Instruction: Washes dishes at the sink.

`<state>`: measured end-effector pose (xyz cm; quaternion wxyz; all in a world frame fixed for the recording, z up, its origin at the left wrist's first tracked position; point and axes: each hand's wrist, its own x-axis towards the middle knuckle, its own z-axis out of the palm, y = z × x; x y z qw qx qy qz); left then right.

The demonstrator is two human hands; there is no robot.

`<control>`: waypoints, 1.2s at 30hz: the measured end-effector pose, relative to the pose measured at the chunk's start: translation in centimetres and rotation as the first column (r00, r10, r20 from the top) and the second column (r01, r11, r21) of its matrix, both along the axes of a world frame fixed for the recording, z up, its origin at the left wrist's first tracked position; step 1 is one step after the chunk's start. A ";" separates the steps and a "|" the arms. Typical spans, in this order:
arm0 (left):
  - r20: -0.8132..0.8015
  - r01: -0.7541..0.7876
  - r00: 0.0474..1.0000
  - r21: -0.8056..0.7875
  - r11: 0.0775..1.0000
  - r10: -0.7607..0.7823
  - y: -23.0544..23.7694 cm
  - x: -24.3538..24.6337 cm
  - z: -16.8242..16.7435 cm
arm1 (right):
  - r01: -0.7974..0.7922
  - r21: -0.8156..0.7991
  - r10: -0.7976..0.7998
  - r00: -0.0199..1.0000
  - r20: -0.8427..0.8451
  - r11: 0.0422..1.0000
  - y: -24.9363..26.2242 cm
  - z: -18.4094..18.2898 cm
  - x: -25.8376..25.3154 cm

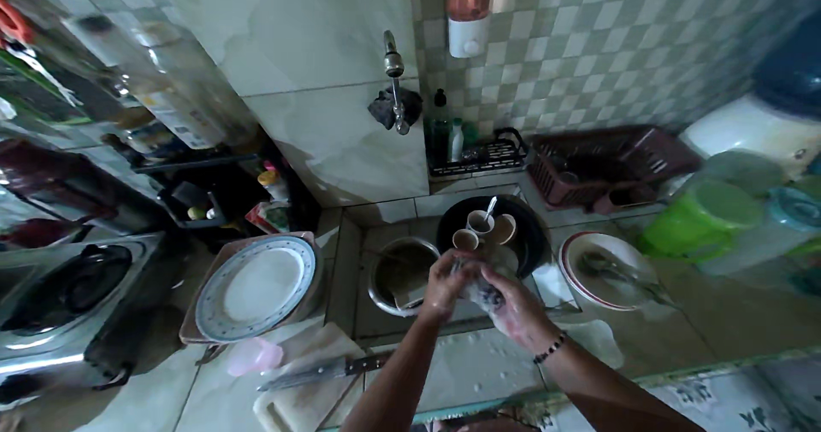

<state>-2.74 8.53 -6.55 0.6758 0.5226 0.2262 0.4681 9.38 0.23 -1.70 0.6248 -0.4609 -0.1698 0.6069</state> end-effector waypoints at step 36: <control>-0.007 -0.112 0.993 -0.432 0.895 0.120 -0.7 6.8 -2.2 | 0.033 -0.059 -0.026 0.992 0.122 0.998 -1.0 -1.8 2.3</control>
